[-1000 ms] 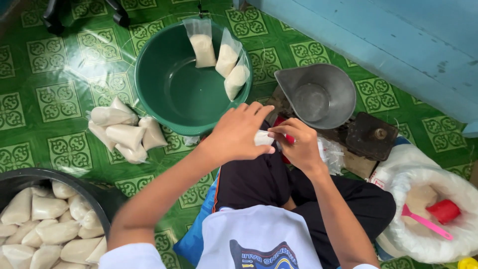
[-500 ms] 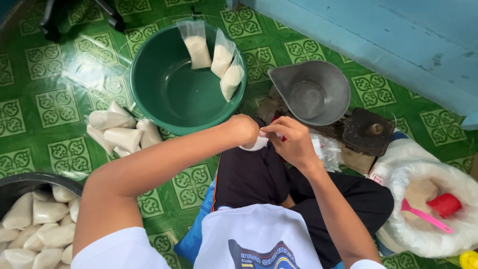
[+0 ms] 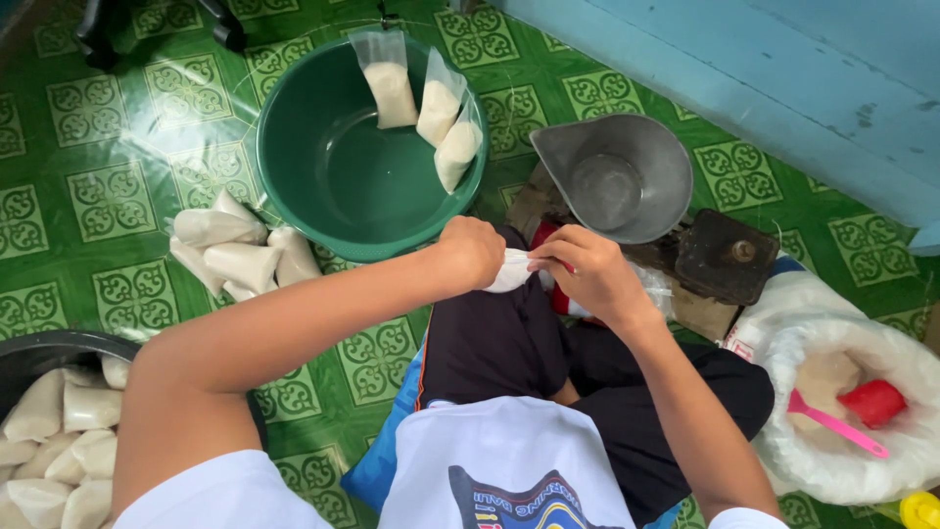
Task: The person sits on the floor and repeatedly fills small plastic bags with a white granular substance from a large sack using a red scoop. They then tie each filled bag by hand and place it into a green basin. The process is repeated continuously.
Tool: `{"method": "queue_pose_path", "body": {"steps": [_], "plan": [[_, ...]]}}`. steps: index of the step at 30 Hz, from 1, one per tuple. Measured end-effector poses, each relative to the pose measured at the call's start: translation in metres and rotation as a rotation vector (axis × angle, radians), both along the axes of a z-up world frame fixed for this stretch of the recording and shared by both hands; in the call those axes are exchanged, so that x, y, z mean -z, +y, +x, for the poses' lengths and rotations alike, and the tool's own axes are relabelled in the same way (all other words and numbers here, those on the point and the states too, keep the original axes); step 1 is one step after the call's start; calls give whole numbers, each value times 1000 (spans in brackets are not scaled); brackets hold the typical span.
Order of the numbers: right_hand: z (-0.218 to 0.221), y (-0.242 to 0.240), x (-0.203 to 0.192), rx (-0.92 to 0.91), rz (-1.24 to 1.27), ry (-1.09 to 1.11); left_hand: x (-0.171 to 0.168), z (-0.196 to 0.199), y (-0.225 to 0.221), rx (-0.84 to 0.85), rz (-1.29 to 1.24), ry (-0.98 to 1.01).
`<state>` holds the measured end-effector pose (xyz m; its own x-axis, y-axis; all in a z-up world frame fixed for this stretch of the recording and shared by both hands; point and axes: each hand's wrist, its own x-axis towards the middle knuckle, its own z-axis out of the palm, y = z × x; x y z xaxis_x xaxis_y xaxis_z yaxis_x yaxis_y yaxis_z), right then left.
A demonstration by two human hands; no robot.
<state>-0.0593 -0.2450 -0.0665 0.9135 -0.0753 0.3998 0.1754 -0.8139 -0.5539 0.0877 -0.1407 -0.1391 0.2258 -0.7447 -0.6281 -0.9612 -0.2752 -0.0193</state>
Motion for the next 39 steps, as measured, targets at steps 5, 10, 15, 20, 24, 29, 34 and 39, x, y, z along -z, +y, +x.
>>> {"method": "queue_pose_path", "body": {"steps": [5, 10, 15, 20, 24, 29, 34, 39], "plan": [[-2, -3, 1, -34, -60, 7, -2, 1, 2, 16, -62, 11], [-1, -5, 0, -24, -148, -29, -6, 2, 3, 12, -81, 16], [-3, -6, 3, -7, -182, -15, -11, 1, 5, 13, -97, 25], [4, 5, -53, 63, -104, 512, -18, -2, 3, 17, -122, 41], [36, 16, -67, 85, -182, 849, -23, -11, 0, 18, -85, 36], [69, 5, 43, -53, -318, 997, -21, -15, -2, 35, -63, 15], [70, 15, 65, 38, -241, 1158, -16, -14, 2, 29, -43, 2], [66, 11, 117, 127, -266, 1235, -8, -19, 1, 56, -23, -1]]}}
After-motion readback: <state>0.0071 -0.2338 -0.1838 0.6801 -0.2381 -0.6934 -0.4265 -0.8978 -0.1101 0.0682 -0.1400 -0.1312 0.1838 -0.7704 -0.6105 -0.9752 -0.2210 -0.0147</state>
